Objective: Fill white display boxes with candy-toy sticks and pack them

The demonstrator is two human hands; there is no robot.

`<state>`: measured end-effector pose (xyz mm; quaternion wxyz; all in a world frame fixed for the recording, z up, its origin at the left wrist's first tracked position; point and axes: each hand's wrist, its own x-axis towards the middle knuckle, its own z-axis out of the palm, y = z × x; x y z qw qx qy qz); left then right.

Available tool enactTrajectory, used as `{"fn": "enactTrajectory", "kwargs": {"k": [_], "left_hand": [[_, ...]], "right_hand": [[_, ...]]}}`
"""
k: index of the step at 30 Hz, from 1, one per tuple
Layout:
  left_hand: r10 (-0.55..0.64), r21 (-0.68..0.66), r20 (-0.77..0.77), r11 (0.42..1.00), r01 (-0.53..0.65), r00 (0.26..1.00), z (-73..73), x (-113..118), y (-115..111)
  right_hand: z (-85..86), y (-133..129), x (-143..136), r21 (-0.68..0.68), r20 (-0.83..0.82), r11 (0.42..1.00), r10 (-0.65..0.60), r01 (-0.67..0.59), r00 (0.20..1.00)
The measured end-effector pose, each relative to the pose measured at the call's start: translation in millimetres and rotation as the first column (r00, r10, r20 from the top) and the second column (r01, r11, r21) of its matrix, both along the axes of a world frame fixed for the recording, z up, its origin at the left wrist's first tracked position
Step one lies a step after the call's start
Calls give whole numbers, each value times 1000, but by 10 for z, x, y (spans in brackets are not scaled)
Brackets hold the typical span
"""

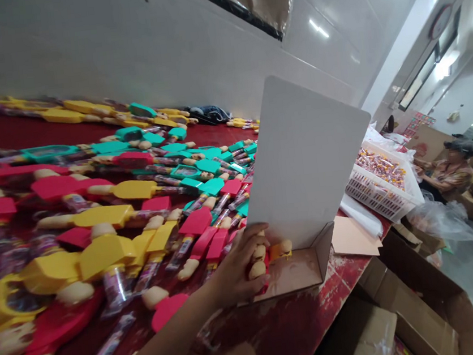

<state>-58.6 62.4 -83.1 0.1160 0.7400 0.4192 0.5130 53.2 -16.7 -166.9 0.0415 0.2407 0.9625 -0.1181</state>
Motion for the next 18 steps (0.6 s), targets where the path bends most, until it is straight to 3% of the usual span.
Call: {"fn": "enactTrajectory", "kwargs": {"k": [2,5,9,12,15,18], "left_hand": [[-10,0,-39,1000,10,999,16,-17,-9],[-8,9,-37,1000,8,999,1,-14,-2],[27,34,7,999,-27,1000,-45,30,29],[26,52,2,998,-26,1000,-55,40,40],[31,60,4,998,-31,1000,-53,29,39],[35,29,3,999,-35,999,-59,21,38]], "right_hand": [[126,65,164,21,2,1000,13,-13,1000],[309,143,448,27,116,998,-61,59,991],[415,223,714,124,170,984,-151,131,974],[380,235,682,156,116,982,-127,108,985],[278,191,494,180,8,983,-28,26,1000],[139,134,320,212,2,975,64,-63,998]]}}
